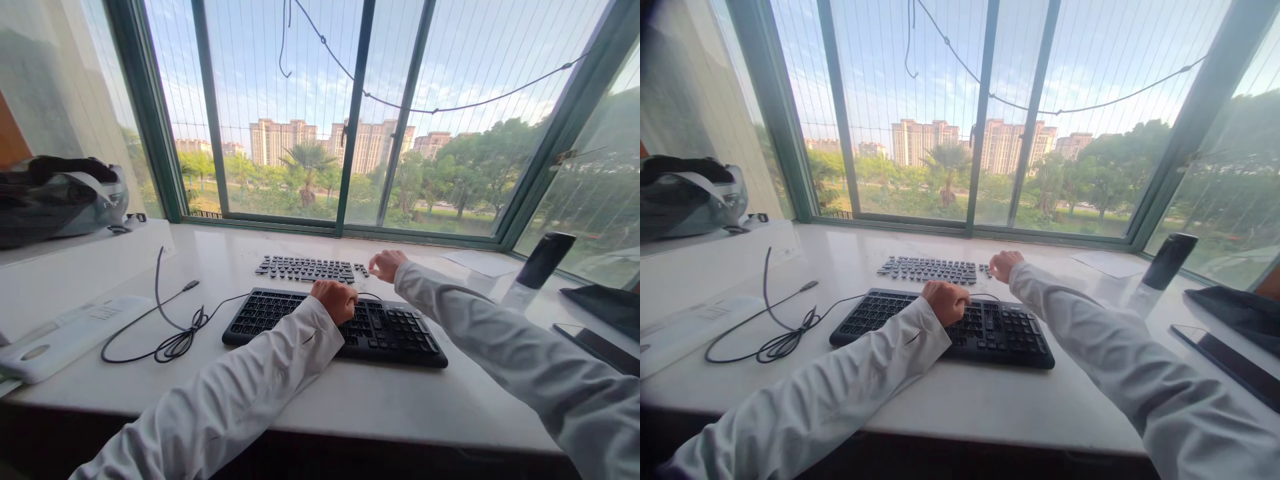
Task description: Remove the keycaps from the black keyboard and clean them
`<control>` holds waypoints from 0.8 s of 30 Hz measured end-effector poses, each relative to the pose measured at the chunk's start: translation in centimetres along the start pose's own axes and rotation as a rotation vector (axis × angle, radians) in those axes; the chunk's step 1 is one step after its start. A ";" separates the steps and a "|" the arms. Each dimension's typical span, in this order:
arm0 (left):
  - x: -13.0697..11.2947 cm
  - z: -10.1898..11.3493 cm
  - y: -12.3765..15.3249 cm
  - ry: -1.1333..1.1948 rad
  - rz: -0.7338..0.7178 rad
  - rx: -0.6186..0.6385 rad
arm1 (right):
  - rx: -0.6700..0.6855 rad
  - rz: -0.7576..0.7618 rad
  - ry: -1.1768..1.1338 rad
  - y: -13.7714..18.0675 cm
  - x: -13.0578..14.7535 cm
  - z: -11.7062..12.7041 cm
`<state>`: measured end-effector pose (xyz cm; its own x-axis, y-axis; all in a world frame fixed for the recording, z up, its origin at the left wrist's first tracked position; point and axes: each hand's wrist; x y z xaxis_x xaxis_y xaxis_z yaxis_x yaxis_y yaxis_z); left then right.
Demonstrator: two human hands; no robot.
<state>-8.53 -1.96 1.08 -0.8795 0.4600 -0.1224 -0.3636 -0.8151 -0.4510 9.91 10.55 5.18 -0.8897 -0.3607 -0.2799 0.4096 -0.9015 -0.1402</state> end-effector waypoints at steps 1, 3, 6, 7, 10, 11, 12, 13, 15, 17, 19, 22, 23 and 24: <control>0.0 0.0 0.0 0.003 -0.004 -0.004 | 0.003 0.006 0.007 -1.2 0.1 -0.2; 0.1 0.1 0.0 0.012 -0.008 -0.008 | 0.006 0.008 0.009 -3.3 0.4 -0.8; 0.1 0.1 0.0 0.019 -0.011 -0.012 | 0.016 0.000 0.006 -5.7 0.8 -2.0; 0.1 0.1 0.1 0.019 -0.012 -0.015 | 0.022 -0.005 0.006 -6.3 1.0 -2.4; 0.0 0.1 0.1 0.020 -0.012 -0.016 | 0.046 -0.015 0.011 -7.6 1.2 -3.5; 0.0 0.2 0.1 0.021 -0.012 -0.011 | 0.052 -0.016 0.012 -7.9 1.3 -3.8; 0.0 0.2 0.1 0.021 -0.014 -0.004 | 0.056 -0.017 0.011 -8.1 1.3 -4.0; -0.1 0.3 0.1 0.022 -0.016 0.001 | 0.056 -0.018 0.009 -8.2 1.3 -4.2; -0.1 0.3 0.1 0.024 -0.018 0.002 | 0.045 -0.020 0.002 -8.1 1.3 -4.2; -0.1 0.4 0.1 0.027 -0.015 -0.004 | 0.021 -0.021 -0.009 -7.7 1.1 -3.8; 0.0 0.3 0.1 0.026 -0.008 -0.011 | -0.011 -0.022 -0.023 -7.0 0.8 -3.1; 0.1 0.2 0.1 0.023 0.002 -0.023 | -0.075 -0.026 -0.053 -5.1 0.3 -1.8; 0.0 0.1 0.1 0.025 0.004 -0.034 | -0.108 -0.024 -0.082 -4.2 0.1 -1.3; 0.0 0.1 0.1 0.029 0.009 -0.052 | -0.151 -0.019 -0.132 -3.1 0.0 -1.0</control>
<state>-8.57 -2.04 1.12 -0.8732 0.4631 -0.1520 -0.3382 -0.8003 -0.4951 8.78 13.58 4.69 -0.9123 -0.3809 -0.1505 0.4090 -0.8658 -0.2882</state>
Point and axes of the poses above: each hand's wrist, its own y-axis away from the middle knuckle, its own z-axis out of the back of the hand, x = y × z, and after that the axes turned 2 degrees about x, right-handed
